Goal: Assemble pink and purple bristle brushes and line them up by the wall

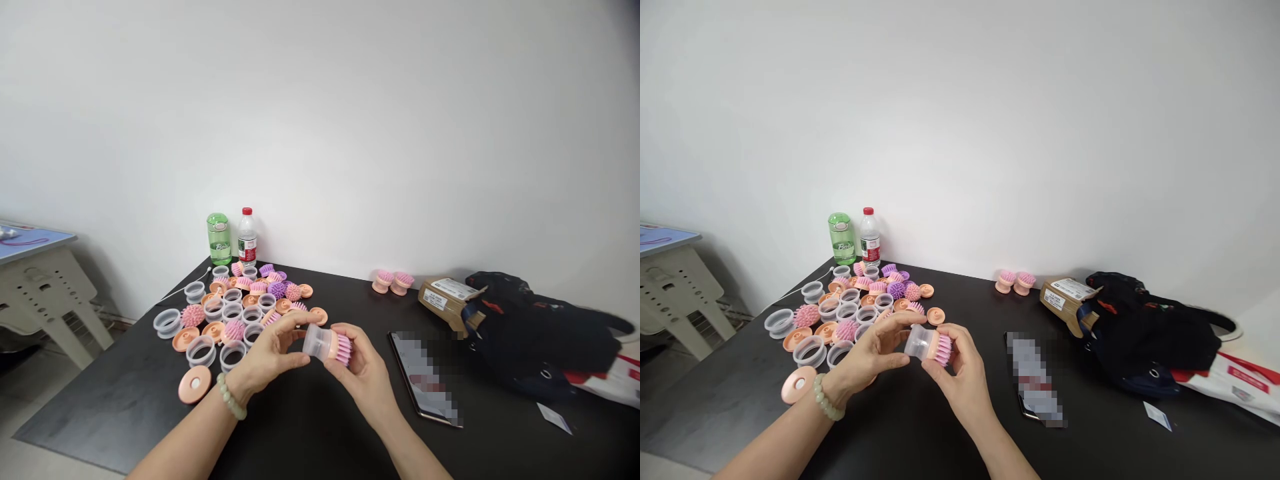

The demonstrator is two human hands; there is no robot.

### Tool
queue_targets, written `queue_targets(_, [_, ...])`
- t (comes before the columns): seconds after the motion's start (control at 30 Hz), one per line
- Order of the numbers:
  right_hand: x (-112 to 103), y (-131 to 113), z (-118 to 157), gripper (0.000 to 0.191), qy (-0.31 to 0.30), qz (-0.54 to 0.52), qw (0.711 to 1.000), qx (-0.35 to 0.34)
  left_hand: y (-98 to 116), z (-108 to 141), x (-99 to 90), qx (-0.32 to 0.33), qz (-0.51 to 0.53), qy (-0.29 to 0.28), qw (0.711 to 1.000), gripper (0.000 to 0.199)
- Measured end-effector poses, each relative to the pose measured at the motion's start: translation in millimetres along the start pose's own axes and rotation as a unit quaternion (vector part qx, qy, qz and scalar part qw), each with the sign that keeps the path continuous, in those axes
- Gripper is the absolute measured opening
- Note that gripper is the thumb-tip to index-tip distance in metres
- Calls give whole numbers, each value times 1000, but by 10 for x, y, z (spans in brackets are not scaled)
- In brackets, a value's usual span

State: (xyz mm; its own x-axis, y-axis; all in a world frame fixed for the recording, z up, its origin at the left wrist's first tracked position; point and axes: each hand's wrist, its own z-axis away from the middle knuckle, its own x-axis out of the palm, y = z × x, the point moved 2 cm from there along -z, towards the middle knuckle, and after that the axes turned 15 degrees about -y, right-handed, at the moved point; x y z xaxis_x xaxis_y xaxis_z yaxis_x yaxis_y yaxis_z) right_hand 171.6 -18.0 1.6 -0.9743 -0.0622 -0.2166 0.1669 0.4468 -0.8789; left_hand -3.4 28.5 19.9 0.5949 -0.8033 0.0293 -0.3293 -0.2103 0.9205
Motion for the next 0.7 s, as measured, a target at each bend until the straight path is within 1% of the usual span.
queue_targets(0.03, [-2,5,1,34,2,0,1000,-3,10,0,-2,11,0,0,1000,66])
queue_targets(0.07, [-3,11,4,33,0,1,1000,-4,12,1,-4,12,1,6,1000,71])
queue_targets(0.1, [-2,17,7,33,-4,5,1000,-6,6,3,-6,3,0,16,1000,70])
queue_targets(0.2, [-2,32,17,34,-10,20,1000,-8,-36,6,-10,-47,-19,28,998,44])
queue_targets(0.23, [-2,35,19,34,-10,23,1000,-7,-46,3,-13,-56,-29,28,998,41])
queue_targets(0.3, [-3,34,20,31,-9,26,1000,-5,-43,-7,-19,-38,-66,26,997,44])
queue_targets(0.37, [-3,29,19,29,-6,17,1000,2,-19,-11,-16,3,-151,24,988,45])
queue_targets(0.4, [-2,29,19,29,-5,6,1000,10,-6,-8,-8,26,-213,23,976,39])
queue_targets(0.43, [1,32,20,30,-6,-10,1000,24,5,-2,6,50,-279,22,959,30])
queue_targets(0.47, [4,38,23,32,-7,-30,999,41,10,5,24,72,-343,21,936,19])
queue_targets(0.5, [9,48,26,34,-11,-50,997,60,8,14,46,92,-398,18,913,13])
queue_targets(0.57, [25,72,32,37,-16,-73,993,90,-13,27,89,119,-478,8,870,20])
queue_targets(0.6, [35,84,35,38,-13,-66,993,100,-31,29,109,118,-506,3,855,25])
queue_targets(0.63, [45,95,36,36,-6,-43,993,106,-51,28,126,105,-529,0,842,30])
queue_targets(0.7, [71,114,37,29,10,36,994,106,-87,16,160,58,-568,-10,821,40])
